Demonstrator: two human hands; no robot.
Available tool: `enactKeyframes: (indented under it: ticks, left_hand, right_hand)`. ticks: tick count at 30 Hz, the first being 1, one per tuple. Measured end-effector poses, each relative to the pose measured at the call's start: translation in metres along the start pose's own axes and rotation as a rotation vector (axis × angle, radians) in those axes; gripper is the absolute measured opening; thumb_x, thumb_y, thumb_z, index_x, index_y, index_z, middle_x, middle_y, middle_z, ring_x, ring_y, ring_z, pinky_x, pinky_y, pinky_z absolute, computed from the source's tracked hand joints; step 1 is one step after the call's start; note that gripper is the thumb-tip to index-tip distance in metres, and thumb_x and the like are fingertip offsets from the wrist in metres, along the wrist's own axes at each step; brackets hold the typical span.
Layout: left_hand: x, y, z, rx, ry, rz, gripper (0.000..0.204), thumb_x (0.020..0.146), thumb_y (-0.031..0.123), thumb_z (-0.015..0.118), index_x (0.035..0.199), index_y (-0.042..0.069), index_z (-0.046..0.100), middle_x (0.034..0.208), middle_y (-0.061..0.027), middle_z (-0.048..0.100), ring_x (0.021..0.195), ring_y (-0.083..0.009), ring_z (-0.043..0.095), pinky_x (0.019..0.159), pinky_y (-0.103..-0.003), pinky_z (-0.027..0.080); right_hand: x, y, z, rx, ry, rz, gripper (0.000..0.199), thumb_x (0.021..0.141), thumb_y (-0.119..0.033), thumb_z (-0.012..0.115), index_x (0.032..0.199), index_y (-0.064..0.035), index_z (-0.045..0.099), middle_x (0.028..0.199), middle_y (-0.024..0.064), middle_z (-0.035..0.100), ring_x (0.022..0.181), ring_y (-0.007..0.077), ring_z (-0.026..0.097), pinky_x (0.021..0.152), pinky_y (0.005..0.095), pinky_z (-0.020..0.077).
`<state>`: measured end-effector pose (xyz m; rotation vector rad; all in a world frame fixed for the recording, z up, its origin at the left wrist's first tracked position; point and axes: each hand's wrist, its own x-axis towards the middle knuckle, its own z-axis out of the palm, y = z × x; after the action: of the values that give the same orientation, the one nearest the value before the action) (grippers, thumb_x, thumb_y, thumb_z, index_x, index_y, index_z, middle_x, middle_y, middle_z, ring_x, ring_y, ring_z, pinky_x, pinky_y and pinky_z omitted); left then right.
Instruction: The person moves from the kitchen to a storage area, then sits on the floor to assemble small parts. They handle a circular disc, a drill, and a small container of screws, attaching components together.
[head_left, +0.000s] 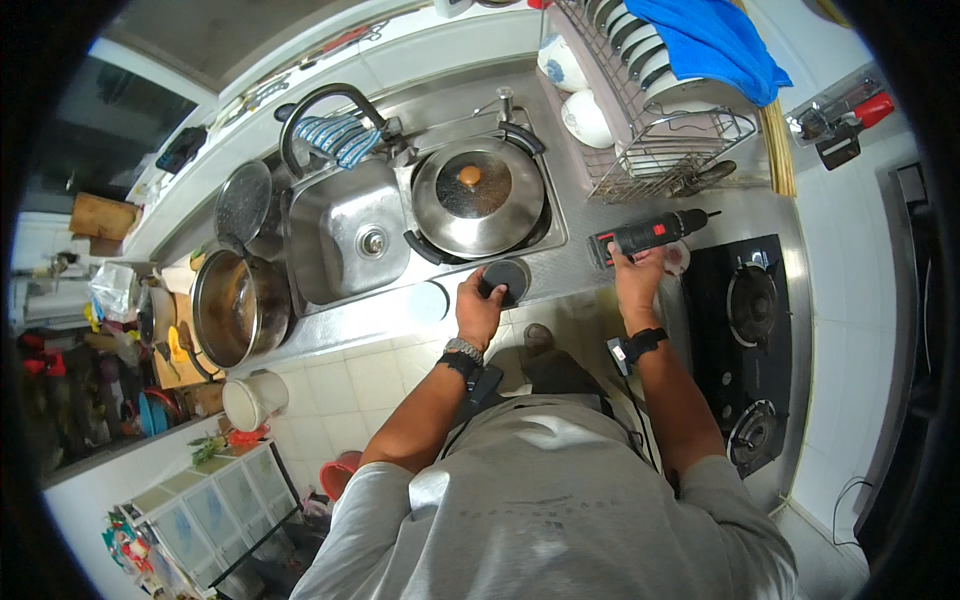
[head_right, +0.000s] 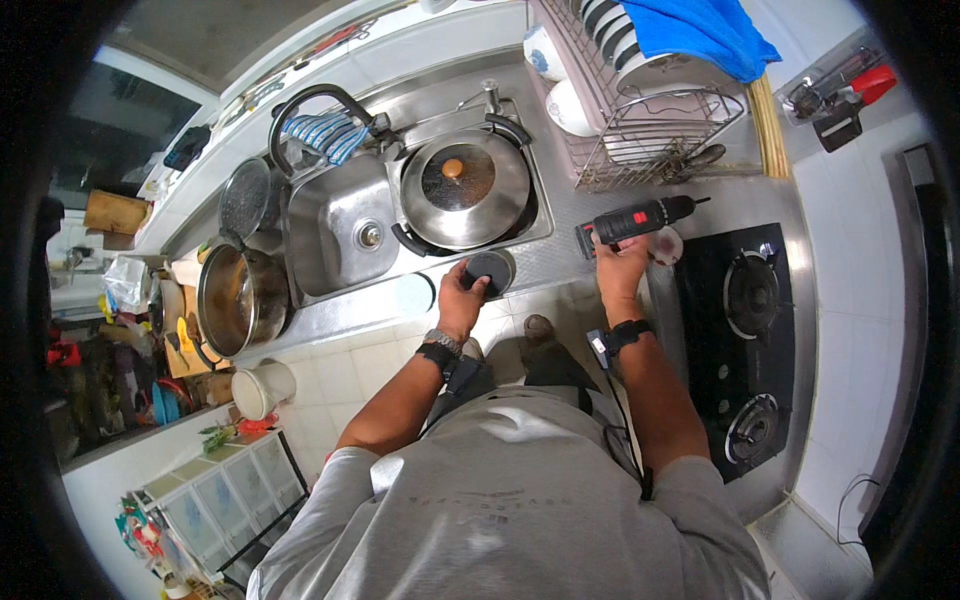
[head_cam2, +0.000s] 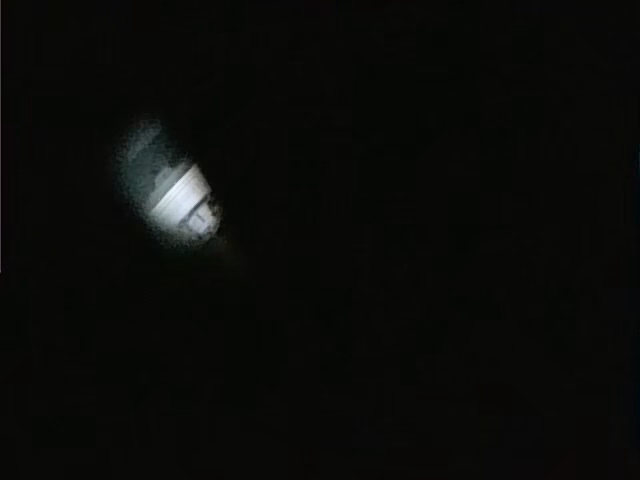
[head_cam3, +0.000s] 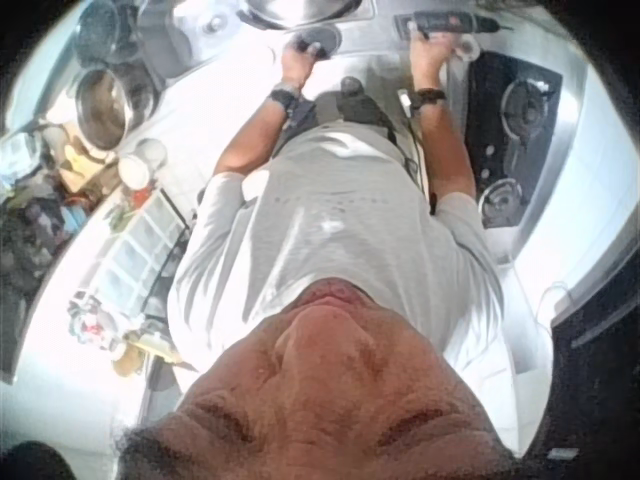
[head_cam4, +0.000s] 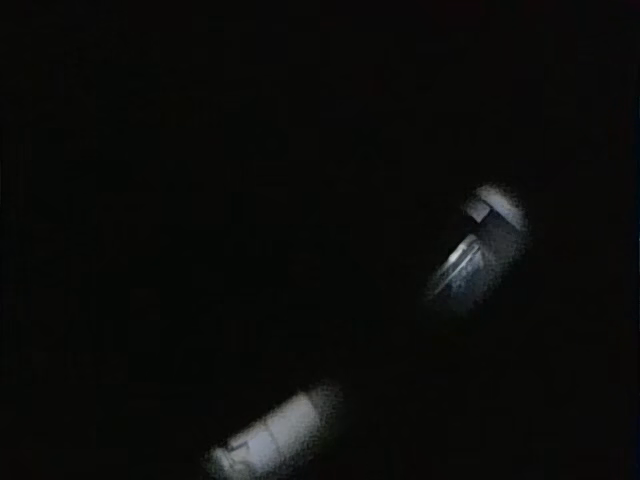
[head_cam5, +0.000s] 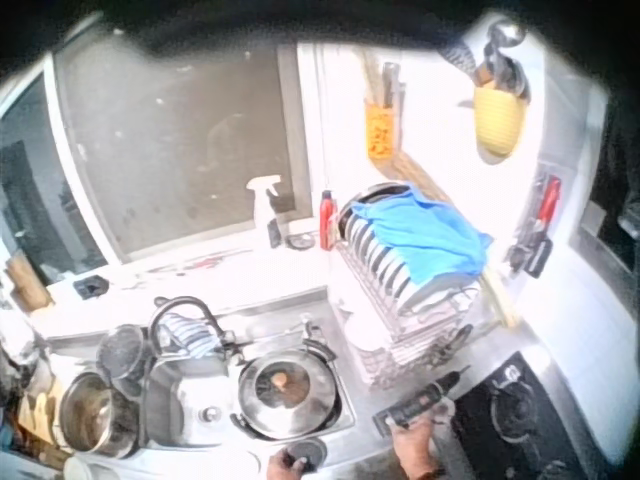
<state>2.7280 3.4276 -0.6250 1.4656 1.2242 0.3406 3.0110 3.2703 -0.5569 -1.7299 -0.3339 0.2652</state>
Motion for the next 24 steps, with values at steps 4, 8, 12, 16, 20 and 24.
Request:
enactKeyframes:
  ticks: [4,8,12,16,20,24]
  left_hand:
    - [0.005,-0.015,-0.003,-0.006,-0.009,-0.013,0.066,0.101,0.022,0.092,0.157,-0.001,0.067,0.14,-0.0276,0.073,0.125,-0.0383,0.076,0.112,-0.045,0.06]
    - [0.005,-0.006,-0.003,0.05,-0.009,-0.005,0.07,0.099,0.021,0.094,0.159,-0.002,0.065,0.138,-0.0274,0.07,0.122,-0.0388,0.075,0.109,-0.046,0.061]
    - [-0.012,0.025,-0.005,0.142,0.062,0.02,0.074,0.098,0.017,0.094,0.162,0.0,0.06,0.137,-0.0229,0.062,0.117,-0.0375,0.072,0.104,-0.048,0.061]
    - [-0.042,0.058,-0.009,0.22,0.151,0.173,0.064,0.101,0.008,0.088,0.158,0.003,0.061,0.13,-0.0168,0.057,0.104,-0.0296,0.068,0.091,-0.043,0.061]
    - [-0.059,0.066,-0.024,0.219,0.151,0.29,0.052,0.104,0.0,0.08,0.153,0.004,0.064,0.122,-0.0131,0.057,0.093,-0.0238,0.064,0.082,-0.038,0.06]
    - [-0.063,0.054,-0.031,0.142,0.121,0.25,0.045,0.103,-0.004,0.078,0.146,0.003,0.066,0.117,-0.0123,0.062,0.093,-0.0219,0.066,0.082,-0.037,0.06]
  right_hand:
    - [0.004,0.008,0.002,0.092,0.016,-0.039,0.052,0.092,0.011,0.091,0.132,-0.0023,0.06,0.12,0.0084,0.08,0.108,0.0186,0.077,0.097,0.0351,0.063]
    - [0.014,0.017,-0.004,0.121,-0.007,-0.02,0.06,0.091,0.015,0.089,0.14,-0.0028,0.058,0.129,0.007,0.076,0.115,0.0185,0.076,0.101,0.0348,0.0619]
    - [0.023,0.02,-0.01,0.156,-0.015,0.052,0.064,0.093,0.015,0.087,0.146,-0.0029,0.056,0.131,0.007,0.074,0.119,0.018,0.074,0.105,0.0343,0.0611]
    - [0.025,0.017,-0.015,0.128,-0.004,-0.016,0.063,0.094,0.015,0.086,0.145,-0.0031,0.055,0.13,0.0067,0.075,0.119,0.0175,0.074,0.106,0.0343,0.0608]
    - [0.02,0.013,-0.014,0.261,0.04,-0.038,0.055,0.087,0.017,0.091,0.128,-0.0052,0.061,0.119,0.0049,0.078,0.108,0.0161,0.076,0.099,0.0343,0.0633]
    - [0.016,0.01,-0.019,0.357,0.0,-0.018,0.056,0.088,0.02,0.088,0.13,-0.0045,0.06,0.122,0.0073,0.078,0.109,0.0176,0.078,0.1,0.0352,0.0649]
